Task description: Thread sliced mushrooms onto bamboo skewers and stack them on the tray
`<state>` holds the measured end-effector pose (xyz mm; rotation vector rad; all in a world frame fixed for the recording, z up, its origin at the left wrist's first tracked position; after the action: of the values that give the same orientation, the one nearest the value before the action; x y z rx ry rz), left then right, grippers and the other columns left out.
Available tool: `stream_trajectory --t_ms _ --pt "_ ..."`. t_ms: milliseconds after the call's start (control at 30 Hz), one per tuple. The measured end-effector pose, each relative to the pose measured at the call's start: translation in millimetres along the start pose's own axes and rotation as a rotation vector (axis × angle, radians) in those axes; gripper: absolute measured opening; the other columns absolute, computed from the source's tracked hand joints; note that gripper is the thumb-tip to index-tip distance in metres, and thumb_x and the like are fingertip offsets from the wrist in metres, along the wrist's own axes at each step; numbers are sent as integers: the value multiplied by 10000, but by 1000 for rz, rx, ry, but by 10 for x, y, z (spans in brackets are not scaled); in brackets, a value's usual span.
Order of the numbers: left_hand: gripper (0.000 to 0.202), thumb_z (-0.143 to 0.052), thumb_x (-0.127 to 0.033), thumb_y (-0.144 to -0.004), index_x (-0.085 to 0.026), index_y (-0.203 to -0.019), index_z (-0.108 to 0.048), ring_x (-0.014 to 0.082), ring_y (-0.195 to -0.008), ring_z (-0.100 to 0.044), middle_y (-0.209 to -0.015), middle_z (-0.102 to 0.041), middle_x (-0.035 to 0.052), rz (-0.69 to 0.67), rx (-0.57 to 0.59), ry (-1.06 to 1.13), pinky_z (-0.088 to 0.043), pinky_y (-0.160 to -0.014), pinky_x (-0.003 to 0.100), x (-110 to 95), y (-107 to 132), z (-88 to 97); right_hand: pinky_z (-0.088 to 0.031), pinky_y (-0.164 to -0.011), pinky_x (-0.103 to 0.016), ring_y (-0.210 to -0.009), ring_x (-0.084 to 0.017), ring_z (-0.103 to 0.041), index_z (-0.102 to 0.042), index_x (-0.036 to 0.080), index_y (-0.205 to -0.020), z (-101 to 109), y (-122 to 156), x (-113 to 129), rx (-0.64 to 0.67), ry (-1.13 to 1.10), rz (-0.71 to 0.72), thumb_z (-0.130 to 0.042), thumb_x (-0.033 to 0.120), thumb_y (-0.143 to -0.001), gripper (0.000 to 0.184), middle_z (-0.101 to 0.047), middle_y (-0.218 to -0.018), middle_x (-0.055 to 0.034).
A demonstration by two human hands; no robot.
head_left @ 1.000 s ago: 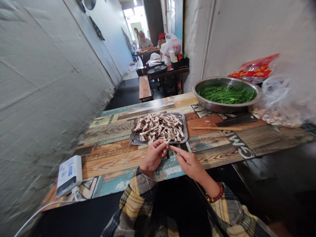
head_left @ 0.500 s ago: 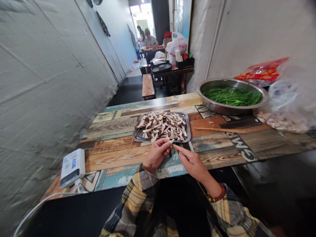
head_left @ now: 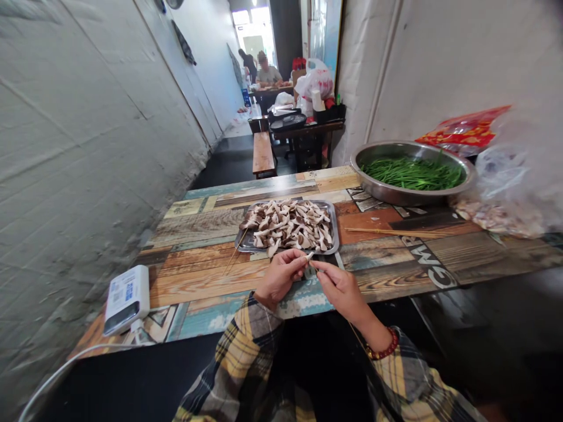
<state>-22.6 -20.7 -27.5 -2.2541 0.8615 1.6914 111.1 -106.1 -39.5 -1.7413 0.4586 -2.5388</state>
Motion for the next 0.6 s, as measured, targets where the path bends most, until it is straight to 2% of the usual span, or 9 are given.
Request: stream_trajectory --t_ms 100,167,300,433,500,600 --pt "248 -769 -318 -669 -115 -700 -629 31 -469 -422 -592 -549 -10 16 18 -23 -272 -434 155 10 4 -8 -384 -460 -212 -440 -105 -473 -648 166 -1057 -15 -6 -26 -9 -15 -65 -472 285 -899 265 -511 -514 45" --pt "260 -768 -331 -667 -116 -701 -625 31 -466 -417 -597 -554 -8 15 22 -27 -263 -432 160 10 6 -11 -365 -438 -205 -405 -97 -443 -615 156 -1071 -30 -13 -52 6 -68 -101 -466 297 -907 262 -457 -466 70" --pt "276 -760 -348 -677 -114 -689 -614 32 -472 -415 -601 -549 -8 19 78 -66 -267 -444 164 13 18 -37 -355 -420 -202 -388 -96 -438 -547 132 -1192 -54 -41 -73 36 -163 -118 -459 306 -913 340 -459 -451 80" --pt "271 -741 -361 -695 -117 -720 -626 45 -479 -435 -576 -535 -16 21 117 -153 -298 -460 170 28 29 -54 -331 -392 -193 -363 -88 -422 -566 130 -1111 -58 -58 -71 10 -200 -132 -478 315 -895 298 -450 -432 85" --pt "269 -715 -376 -717 -131 -803 -647 55 -485 -450 -590 -556 -16 -56 32 -210 -315 -464 175 14 21 -18 -316 -378 -187 -344 -83 -408 -558 135 -1075 -57 -57 -78 -7 -241 -142 -476 323 -895 273 -438 -418 94" --pt "280 -674 -393 -742 -161 -897 -648 60 -495 -456 -660 -588 -18 -223 -204 -261 -317 -458 180 -33 -7 84 -300 -366 -181 -326 -77 -386 -554 140 -1037 -50 -51 -99 -45 -315 -157 -487 338 -889 256 -422 -400 105"
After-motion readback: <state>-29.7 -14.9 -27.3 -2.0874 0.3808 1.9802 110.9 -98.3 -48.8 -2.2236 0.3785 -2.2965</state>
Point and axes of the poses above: each hand's wrist, its own y-axis away from the middle knuckle, its own z-axis out of the back of the hand, x = y × z, the point moved 2 cm from there along -y, towards the middle knuckle
